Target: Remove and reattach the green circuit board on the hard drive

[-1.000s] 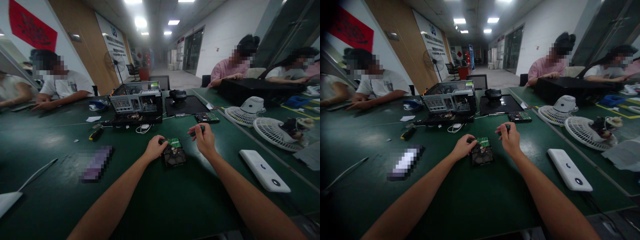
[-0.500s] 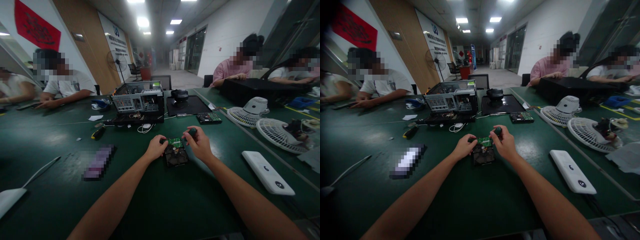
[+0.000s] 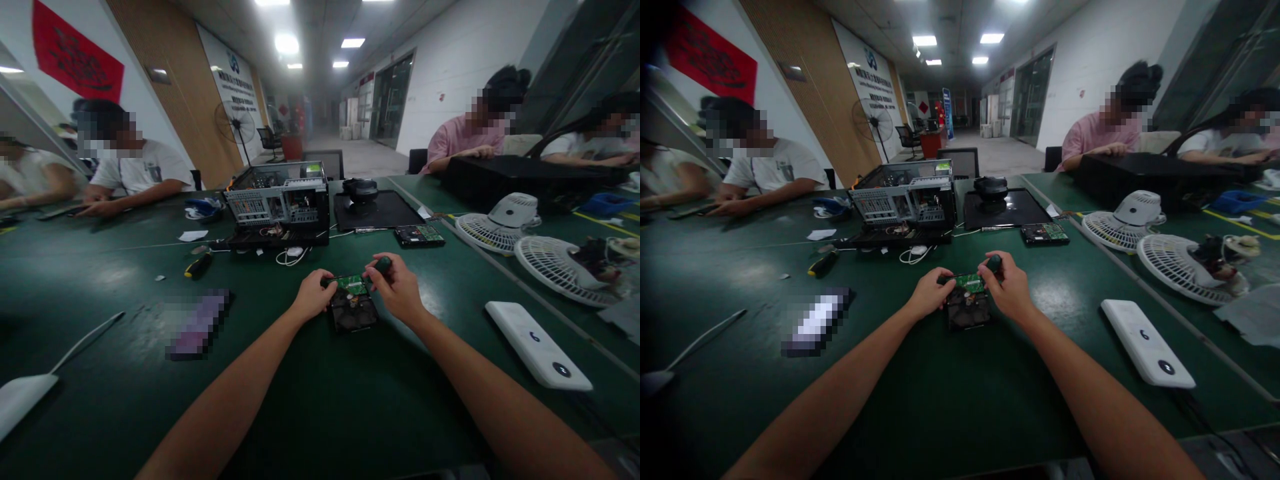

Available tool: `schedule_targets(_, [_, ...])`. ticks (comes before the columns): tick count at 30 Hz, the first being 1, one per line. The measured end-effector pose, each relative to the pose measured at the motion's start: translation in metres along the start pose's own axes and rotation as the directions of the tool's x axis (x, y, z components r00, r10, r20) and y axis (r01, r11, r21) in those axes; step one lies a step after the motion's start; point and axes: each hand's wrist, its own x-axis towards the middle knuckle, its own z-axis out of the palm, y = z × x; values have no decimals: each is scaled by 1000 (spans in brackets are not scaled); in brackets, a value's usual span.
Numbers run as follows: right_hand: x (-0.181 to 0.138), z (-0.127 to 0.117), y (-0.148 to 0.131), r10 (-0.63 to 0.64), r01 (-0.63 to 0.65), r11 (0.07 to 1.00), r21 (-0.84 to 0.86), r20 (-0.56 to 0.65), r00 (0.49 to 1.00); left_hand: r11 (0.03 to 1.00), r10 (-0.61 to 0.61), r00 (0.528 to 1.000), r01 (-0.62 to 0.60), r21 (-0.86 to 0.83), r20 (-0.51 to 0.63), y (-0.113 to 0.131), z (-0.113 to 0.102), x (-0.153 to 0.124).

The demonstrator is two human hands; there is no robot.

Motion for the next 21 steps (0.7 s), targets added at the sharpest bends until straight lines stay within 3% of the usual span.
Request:
schedule_targets(8, [-1, -2, -1, -20, 20, 1000, -17, 19, 1000, 997, 34, 999, -31, 64, -40, 0, 1, -3])
schedule_targets(16, [3, -3, -13, 25, -37, 966, 255, 48, 999, 992, 65, 996, -58, 116, -60, -1, 0, -3])
schedule_targets(21, [7, -5, -15, 43, -70, 946, 318, 94, 995, 993, 49, 997, -41, 113, -64, -2, 1, -2])
